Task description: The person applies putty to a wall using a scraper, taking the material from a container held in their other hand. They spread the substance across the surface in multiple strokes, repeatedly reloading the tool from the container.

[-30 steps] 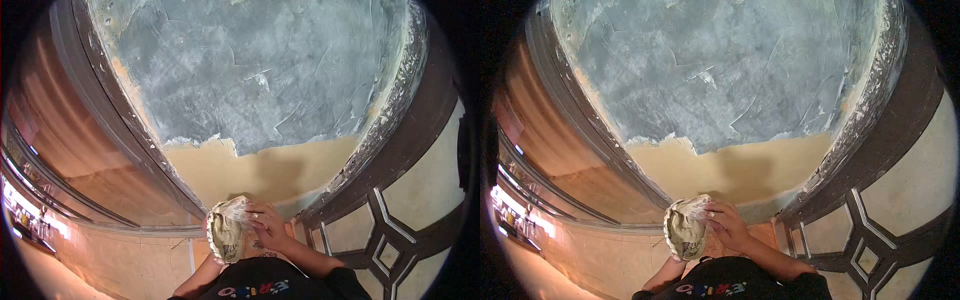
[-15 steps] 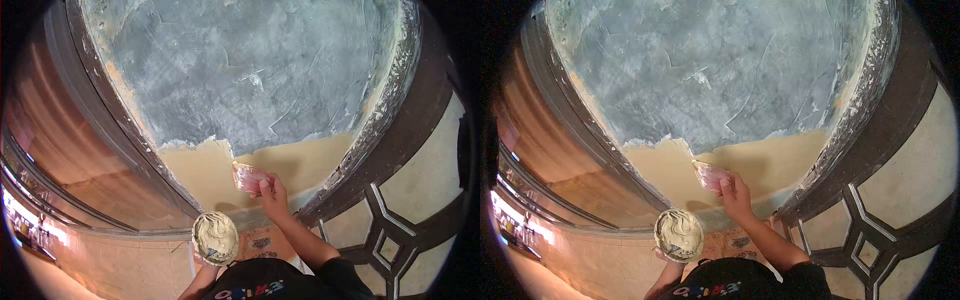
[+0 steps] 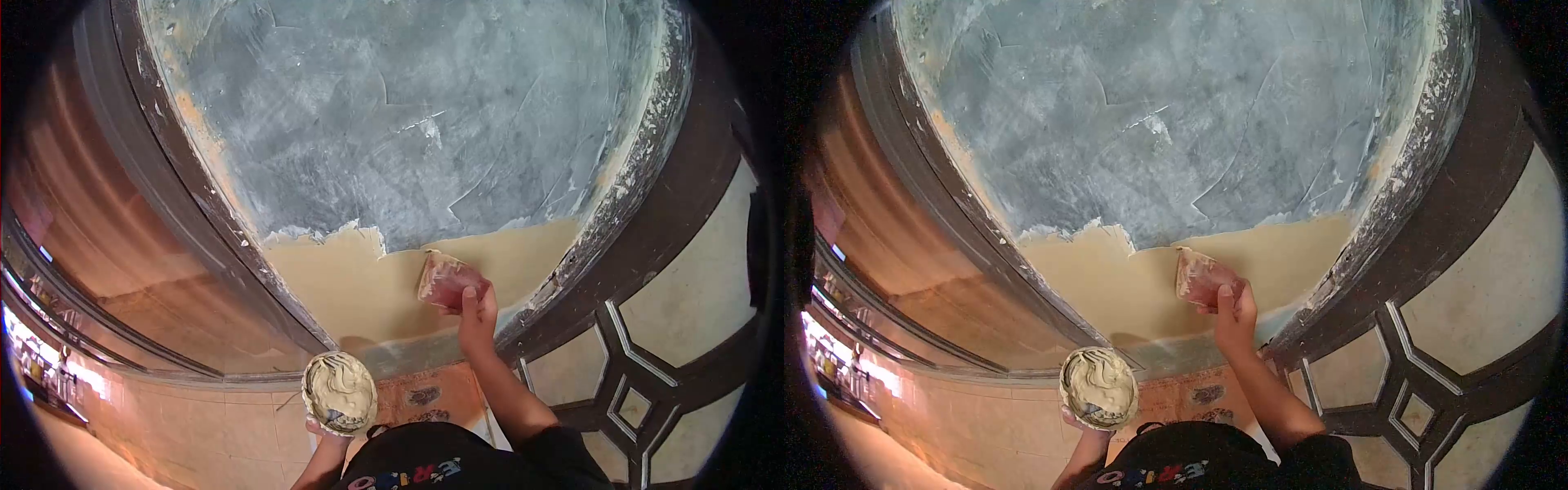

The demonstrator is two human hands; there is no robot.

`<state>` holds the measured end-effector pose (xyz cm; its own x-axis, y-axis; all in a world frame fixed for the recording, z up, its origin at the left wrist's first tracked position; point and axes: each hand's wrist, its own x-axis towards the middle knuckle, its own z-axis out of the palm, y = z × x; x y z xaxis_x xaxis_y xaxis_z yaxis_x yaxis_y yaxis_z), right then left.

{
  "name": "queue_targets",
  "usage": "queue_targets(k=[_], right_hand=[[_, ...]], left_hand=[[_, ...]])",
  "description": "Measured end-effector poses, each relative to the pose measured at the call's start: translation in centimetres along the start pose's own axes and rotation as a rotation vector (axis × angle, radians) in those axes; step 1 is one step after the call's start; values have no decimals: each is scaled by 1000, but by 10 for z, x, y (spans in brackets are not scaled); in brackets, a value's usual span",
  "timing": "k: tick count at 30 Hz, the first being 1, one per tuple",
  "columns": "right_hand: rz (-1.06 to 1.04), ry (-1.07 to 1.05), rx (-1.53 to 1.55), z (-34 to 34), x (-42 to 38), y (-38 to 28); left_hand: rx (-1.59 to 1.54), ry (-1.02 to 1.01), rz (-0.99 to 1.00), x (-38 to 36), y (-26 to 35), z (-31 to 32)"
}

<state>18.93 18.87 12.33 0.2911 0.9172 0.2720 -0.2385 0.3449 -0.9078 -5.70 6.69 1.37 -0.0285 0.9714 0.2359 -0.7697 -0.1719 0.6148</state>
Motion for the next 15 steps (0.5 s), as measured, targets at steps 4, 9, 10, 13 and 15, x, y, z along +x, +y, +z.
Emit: queue_targets(k=[4, 9, 10, 13, 15], right_hand=[[-85, -110, -59, 15, -9, 15], [-67, -205, -208, 39, -4, 18], [-69, -201, -209, 39, -1, 16], [-118, -153, -187, 33, 7, 6], [-116, -34, -101, 19, 14, 2]], left_hand=[[24, 48, -19, 1, -1, 2], [35, 16, -75, 3, -3, -2], [36, 25, -84, 3, -3, -2], [6, -30, -55, 1, -8, -9], [-58, -46, -34, 0, -8, -12]])
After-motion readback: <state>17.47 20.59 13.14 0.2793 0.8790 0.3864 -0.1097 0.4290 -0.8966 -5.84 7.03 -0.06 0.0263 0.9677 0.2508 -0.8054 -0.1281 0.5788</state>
